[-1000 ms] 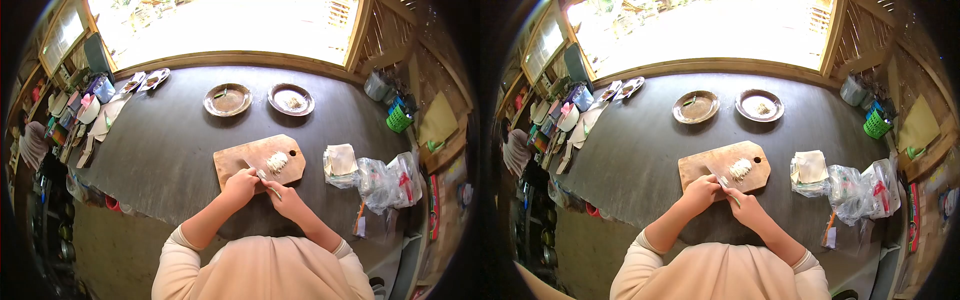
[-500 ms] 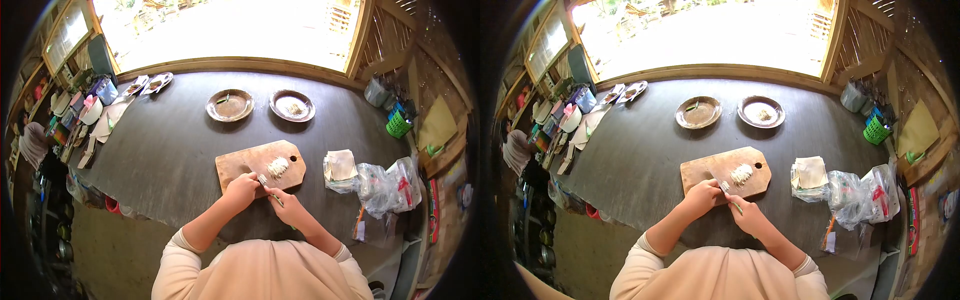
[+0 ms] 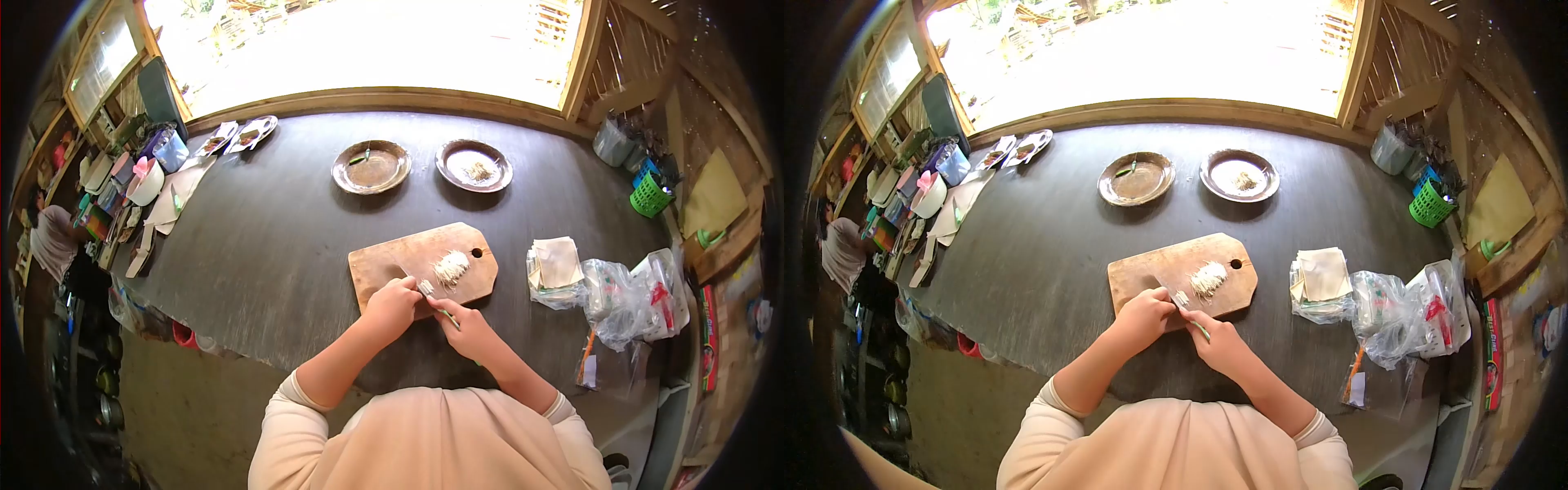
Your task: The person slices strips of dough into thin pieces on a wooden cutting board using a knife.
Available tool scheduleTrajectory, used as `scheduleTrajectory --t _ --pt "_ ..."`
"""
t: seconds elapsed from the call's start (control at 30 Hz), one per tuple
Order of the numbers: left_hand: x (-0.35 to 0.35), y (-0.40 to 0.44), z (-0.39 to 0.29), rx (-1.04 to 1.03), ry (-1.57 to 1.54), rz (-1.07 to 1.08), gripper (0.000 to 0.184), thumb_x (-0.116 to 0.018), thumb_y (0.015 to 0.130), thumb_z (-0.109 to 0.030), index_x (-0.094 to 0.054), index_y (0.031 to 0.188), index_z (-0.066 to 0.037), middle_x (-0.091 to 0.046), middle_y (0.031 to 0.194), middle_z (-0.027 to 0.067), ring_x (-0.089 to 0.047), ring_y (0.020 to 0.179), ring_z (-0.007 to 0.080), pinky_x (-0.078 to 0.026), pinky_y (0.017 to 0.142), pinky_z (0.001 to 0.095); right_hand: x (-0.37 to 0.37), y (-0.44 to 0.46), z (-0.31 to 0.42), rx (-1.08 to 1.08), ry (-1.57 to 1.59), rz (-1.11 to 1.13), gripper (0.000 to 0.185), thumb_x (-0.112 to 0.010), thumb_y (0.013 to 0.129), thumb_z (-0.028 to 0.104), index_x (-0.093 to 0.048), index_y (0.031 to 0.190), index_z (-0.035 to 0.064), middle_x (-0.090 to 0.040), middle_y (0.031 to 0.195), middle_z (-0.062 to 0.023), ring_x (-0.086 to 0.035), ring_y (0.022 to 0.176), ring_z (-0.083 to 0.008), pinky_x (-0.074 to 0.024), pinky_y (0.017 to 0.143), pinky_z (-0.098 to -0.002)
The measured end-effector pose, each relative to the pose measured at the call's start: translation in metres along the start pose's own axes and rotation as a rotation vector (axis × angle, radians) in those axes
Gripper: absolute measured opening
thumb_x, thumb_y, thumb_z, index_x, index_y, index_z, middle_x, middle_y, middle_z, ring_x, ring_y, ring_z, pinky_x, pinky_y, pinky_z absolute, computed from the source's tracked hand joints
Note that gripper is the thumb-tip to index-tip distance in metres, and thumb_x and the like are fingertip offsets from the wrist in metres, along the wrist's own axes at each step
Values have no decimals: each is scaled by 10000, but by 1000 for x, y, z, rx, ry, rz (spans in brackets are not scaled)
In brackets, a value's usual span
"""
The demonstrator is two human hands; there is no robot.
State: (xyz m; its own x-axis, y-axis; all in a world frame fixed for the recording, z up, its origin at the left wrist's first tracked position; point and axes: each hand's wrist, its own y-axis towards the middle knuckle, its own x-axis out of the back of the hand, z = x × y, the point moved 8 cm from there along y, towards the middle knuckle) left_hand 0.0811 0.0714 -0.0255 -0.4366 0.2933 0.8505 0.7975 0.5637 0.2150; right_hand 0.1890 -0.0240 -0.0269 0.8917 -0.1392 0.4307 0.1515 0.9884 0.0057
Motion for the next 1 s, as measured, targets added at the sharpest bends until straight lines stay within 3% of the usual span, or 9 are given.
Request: scheduleTrajectory --t 0.07,0.4,0.5,0.57,0.67,0.77,0.9,0.97,1.0 --pt "0 0 -1 -8 -20 -4 108 -633 770 -44 -715 839 -41 -643 914 112 -630 895 321 -530 782 413 -3 3 -2 -132 7 89 335 -566 976 96 -599 1307 52 -712 1090 -188 -704 1010 -235 -520 868 -321" --pt "-1 0 0 -20 -31 2 112 -621 767 -39 -711 833 -35 -641 910 119 -625 902 331 -527 789 417 -3 1 5 -18 -17 30 331 -559 975 97 -603 1301 52 -713 1084 -192 -712 960 -246 -518 843 -325" --pt "0 0 -1 -24 -21 31 116 -615 770 -34 -711 835 -35 -642 906 118 -623 906 332 -525 797 416 0 -4 7 19 11 18 322 -560 976 117 -599 1293 73 -685 1087 -228 -659 1049 -382 -532 860 -362" --pt "-3 0 2 -13 -20 12 112 -613 773 -35 -710 831 -33 -642 904 119 -623 909 332 -525 800 415 -1 -4 1 60 29 -6 335 -560 979 111 -597 1307 54 -704 1103 -198 -711 985 -269 -519 850 -325" --pt "-2 -1 0 -1 -20 11 106 -612 777 -36 -706 824 -27 -643 903 119 -622 911 332 -524 806 414 -5 3 4 -97 -20 74 335 -562 976 105 -598 1304 47 -704 1123 -189 -708 994 -243 -517 860 -318" --pt "-1 -1 2 -5 -37 9 103 -610 774 -33 -702 818 -22 -643 902 120 -622 912 330 -524 810 412 -2 -4 6 13 19 5 315 -551 979 104 -606 1287 71 -686 1092 -231 -662 1054 -373 -532 867 -368" --pt "1 0 -2 -1 -17 14 106 -604 770 -23 -699 815 -14 -647 911 125 -626 912 329 -524 811 413 -2 -3 4 15 50 8 316 -553 980 112 -606 1290 79 -688 1088 -225 -668 1050 -369 -530 860 -367" --pt "1 0 -2 -5 -22 13 107 -602 770 -21 -700 812 -17 -648 911 126 -627 915 328 -524 811 412 -3 3 4 35 14 24 348 -567 975 103 -596 1320 58 -718 1085 -161 -699 876 -212 -515 785 -319" --pt "2 -1 -3 -7 -27 4 108 -599 769 -20 -701 809 -19 -648 912 128 -628 919 328 -525 812 411 -2 1 4 34 17 21 348 -567 975 103 -596 1320 58 -718 1085 -161 -699 876 -212 -515 785 -319"
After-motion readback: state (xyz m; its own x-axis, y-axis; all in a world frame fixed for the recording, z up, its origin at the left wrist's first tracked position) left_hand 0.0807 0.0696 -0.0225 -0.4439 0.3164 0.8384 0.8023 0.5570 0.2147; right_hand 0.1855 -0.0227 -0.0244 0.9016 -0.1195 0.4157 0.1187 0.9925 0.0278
